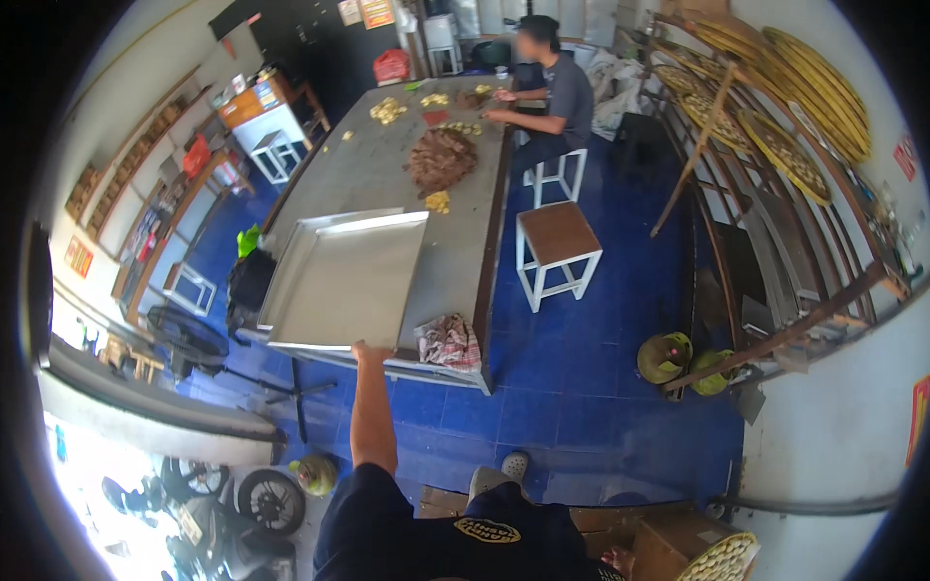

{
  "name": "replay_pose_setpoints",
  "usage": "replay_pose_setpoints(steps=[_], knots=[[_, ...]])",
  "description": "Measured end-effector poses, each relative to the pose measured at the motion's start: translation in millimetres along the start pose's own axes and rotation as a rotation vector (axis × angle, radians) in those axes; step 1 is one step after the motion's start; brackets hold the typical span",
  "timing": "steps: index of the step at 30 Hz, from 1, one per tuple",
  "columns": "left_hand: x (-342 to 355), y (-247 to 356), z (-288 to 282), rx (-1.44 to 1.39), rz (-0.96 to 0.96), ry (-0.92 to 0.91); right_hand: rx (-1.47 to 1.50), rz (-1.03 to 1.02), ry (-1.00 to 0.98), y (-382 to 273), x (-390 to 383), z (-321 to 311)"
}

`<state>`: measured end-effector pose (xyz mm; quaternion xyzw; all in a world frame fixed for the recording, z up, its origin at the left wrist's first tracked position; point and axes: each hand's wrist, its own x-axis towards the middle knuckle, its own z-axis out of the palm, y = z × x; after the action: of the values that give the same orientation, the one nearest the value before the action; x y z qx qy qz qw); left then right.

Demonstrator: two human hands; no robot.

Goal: The person uses a scraper to transfer dough balls from a heating surface to a basket, سپس brings a tray of uncooked dough to the heating area and places them onto the surface by hand.

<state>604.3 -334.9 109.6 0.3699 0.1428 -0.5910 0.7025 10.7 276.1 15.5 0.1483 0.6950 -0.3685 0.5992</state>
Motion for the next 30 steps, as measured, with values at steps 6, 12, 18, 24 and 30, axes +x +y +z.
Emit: replay_pose_setpoints(steps=[6, 12, 18, 24, 30], knots=[[53, 21, 28, 0.261, -0.049, 0.678, -0.099, -0.034, 0.04, -63, -5, 19], [86, 16, 40, 0.362, -0.083, 0.867, -0.145, -0.077, 0.107, -103, -23, 9], [84, 49, 24, 0.38, 0.178, 0.778, -0.108, -0.01, 0.141, -79, -50, 7], [36, -4, 58, 0.961, 0.572, 0.635, 0.125, 0.109, 0.113, 16, -83, -1], [-122, -86, 236, 0.881, 0.558, -0.641, -0.068, -0.291, 0.34, 32, -87, 57]])
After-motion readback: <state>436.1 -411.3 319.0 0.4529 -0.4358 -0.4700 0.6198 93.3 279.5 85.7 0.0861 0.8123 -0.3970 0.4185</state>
